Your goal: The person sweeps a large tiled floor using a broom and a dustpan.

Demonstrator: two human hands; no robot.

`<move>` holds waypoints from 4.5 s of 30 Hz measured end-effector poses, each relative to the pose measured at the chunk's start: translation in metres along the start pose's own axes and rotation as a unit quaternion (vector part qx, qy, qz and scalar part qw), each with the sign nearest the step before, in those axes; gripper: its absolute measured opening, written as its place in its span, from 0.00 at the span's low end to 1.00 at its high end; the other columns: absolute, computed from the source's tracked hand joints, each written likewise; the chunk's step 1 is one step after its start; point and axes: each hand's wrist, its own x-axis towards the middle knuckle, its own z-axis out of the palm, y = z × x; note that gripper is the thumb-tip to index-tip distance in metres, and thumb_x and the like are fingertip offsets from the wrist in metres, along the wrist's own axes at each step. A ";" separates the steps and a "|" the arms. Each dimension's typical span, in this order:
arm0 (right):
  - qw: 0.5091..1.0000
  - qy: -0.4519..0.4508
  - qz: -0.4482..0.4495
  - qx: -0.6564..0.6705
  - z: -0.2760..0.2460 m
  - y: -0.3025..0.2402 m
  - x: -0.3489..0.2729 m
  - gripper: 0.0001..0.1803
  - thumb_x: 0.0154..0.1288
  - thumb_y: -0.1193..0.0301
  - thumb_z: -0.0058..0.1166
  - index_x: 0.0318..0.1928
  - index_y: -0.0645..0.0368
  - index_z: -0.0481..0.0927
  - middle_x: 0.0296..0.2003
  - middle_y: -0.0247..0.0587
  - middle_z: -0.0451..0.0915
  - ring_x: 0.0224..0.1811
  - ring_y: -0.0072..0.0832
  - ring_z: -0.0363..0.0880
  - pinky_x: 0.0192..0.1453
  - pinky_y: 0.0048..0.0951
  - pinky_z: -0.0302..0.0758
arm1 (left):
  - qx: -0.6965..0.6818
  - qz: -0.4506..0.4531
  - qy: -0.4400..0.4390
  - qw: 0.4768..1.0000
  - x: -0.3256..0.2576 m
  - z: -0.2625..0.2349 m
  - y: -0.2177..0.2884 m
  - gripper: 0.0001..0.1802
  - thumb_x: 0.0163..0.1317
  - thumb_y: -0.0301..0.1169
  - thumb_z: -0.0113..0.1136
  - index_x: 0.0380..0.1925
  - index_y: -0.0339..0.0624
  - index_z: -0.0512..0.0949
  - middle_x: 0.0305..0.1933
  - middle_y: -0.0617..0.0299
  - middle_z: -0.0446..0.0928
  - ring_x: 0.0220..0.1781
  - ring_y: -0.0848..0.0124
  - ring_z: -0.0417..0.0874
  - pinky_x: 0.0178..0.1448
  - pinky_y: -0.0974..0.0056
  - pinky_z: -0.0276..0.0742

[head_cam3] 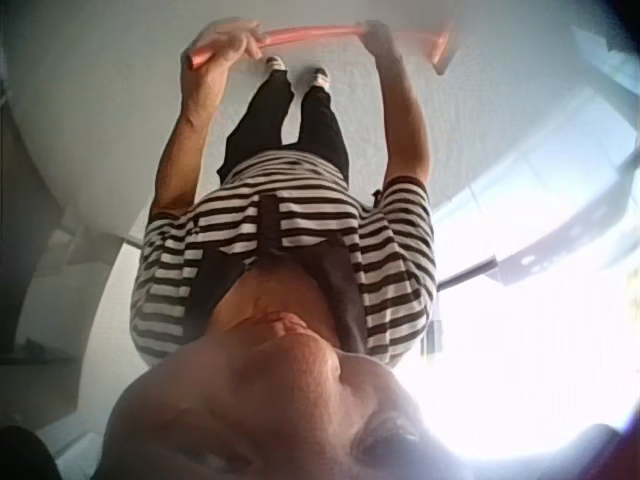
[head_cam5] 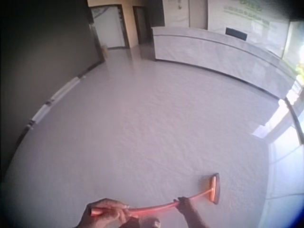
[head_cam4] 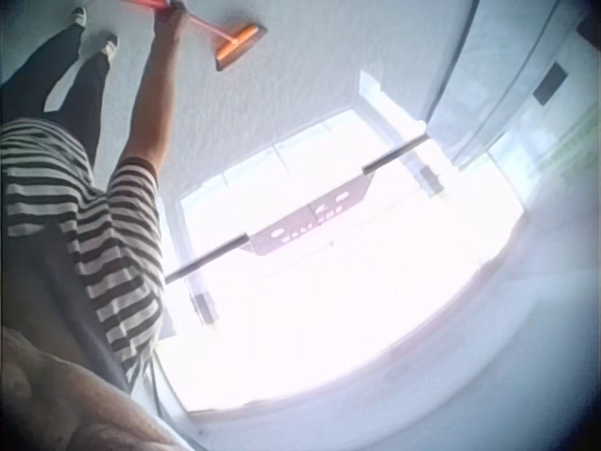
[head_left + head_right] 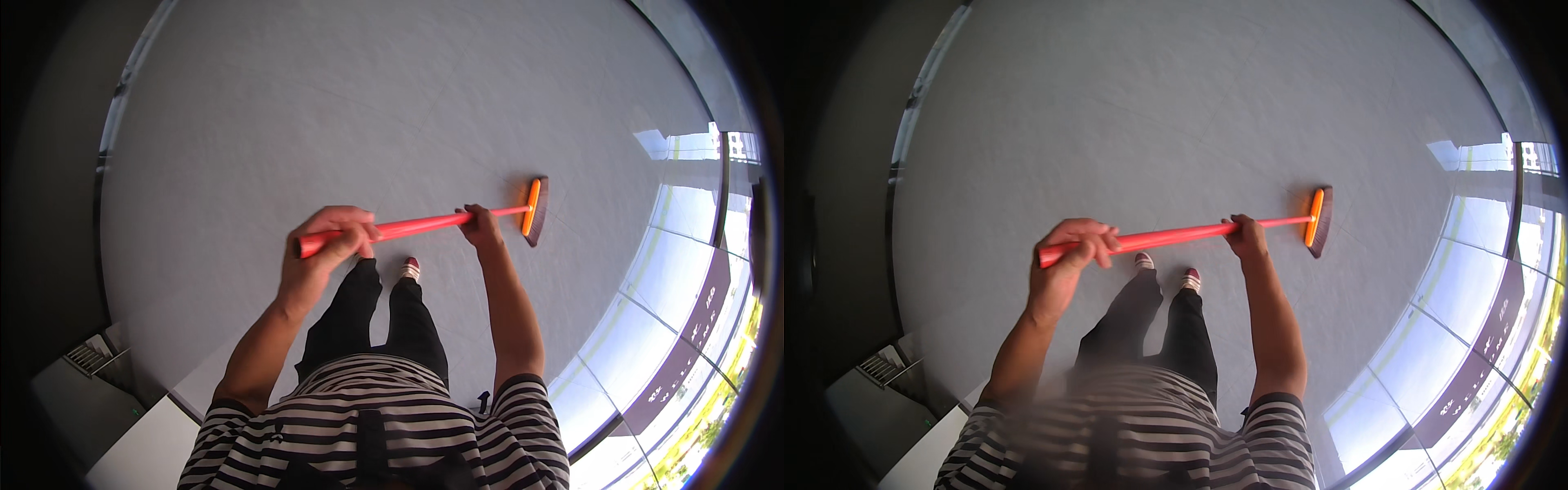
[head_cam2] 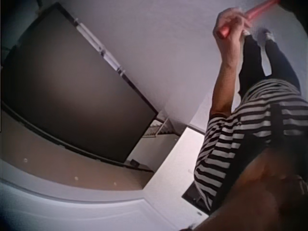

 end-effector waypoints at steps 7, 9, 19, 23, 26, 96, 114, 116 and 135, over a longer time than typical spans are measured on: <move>0.954 -0.265 0.134 -0.044 0.308 0.110 -0.015 0.05 0.57 0.81 0.43 0.32 0.71 0.63 0.31 0.50 0.68 0.33 0.41 0.75 0.36 0.40 0.79 | 0.277 0.255 0.163 0.912 -0.021 -0.084 0.141 0.12 0.61 0.29 0.45 0.37 0.31 0.73 0.16 0.61 0.68 0.27 0.68 0.73 0.51 0.54 0.69; 0.920 -0.345 0.177 -0.058 0.353 0.128 -0.026 0.04 0.58 0.81 0.42 0.31 0.69 0.62 0.30 0.49 0.68 0.31 0.38 0.75 0.37 0.36 0.78 | 0.356 0.314 0.156 0.866 -0.023 -0.073 0.162 0.13 0.61 0.30 0.45 0.37 0.31 0.73 0.15 0.62 0.67 0.25 0.69 0.72 0.49 0.54 0.69; 0.950 -0.266 0.162 -0.021 0.347 0.097 -0.156 0.06 0.62 0.76 0.44 0.34 0.68 0.65 0.31 0.47 0.71 0.36 0.36 0.76 0.45 0.35 0.77 | 0.197 0.458 0.058 0.865 -0.050 -0.144 0.229 0.13 0.64 0.34 0.34 0.29 0.40 0.68 0.11 0.71 0.57 0.17 0.78 0.60 0.40 0.61 0.58; 0.986 -0.115 0.083 0.088 0.223 0.037 -0.077 0.06 0.62 0.77 0.43 0.36 0.68 0.64 0.31 0.47 0.71 0.37 0.38 0.75 0.49 0.39 0.75 | 0.053 0.267 0.014 0.962 0.063 -0.118 0.151 0.16 0.64 0.37 0.44 0.43 0.35 0.66 0.11 0.69 0.63 0.15 0.75 0.66 0.40 0.61 0.68; 0.982 0.008 0.070 0.176 0.085 -0.023 -0.021 0.12 0.58 0.78 0.47 0.40 0.72 0.64 0.35 0.52 0.71 0.40 0.42 0.75 0.48 0.40 0.76 | 0.006 0.043 -0.062 0.997 0.122 -0.058 0.075 0.13 0.62 0.32 0.49 0.40 0.32 0.71 0.21 0.57 0.75 0.31 0.66 0.78 0.51 0.56 0.70; 0.902 -0.325 0.283 0.035 0.394 -0.197 0.079 0.03 0.56 0.83 0.40 0.33 0.71 0.63 0.27 0.51 0.70 0.29 0.40 0.76 0.35 0.40 0.80 | 0.436 0.383 0.078 0.810 0.271 0.159 0.188 0.12 0.59 0.25 0.41 0.38 0.30 0.72 0.12 0.62 0.64 0.23 0.70 0.71 0.42 0.57 0.72; 0.986 0.011 0.004 0.169 0.107 -0.343 0.086 0.09 0.59 0.79 0.44 0.40 0.69 0.62 0.35 0.54 0.71 0.42 0.44 0.71 0.53 0.42 0.71 | 0.016 0.028 -0.035 0.999 0.405 0.141 0.061 0.09 0.58 0.27 0.51 0.37 0.35 0.74 0.29 0.57 0.77 0.41 0.64 0.77 0.54 0.57 0.68; 0.970 0.088 -0.009 0.224 0.022 -0.383 0.107 0.12 0.59 0.79 0.44 0.43 0.70 0.62 0.37 0.55 0.71 0.45 0.47 0.71 0.55 0.44 0.70 | 0.044 -0.113 -0.111 0.986 0.432 0.201 0.026 0.08 0.58 0.27 0.53 0.36 0.36 0.76 0.37 0.58 0.78 0.44 0.70 0.76 0.51 0.67 0.69; 0.967 -0.207 0.145 0.019 0.334 -0.526 0.149 0.08 0.60 0.80 0.42 0.37 0.74 0.62 0.35 0.54 0.69 0.37 0.43 0.76 0.40 0.39 0.81 | 0.259 0.220 0.100 0.935 0.539 0.285 0.208 0.11 0.55 0.20 0.40 0.35 0.31 0.73 0.13 0.61 0.65 0.21 0.68 0.71 0.48 0.53 0.73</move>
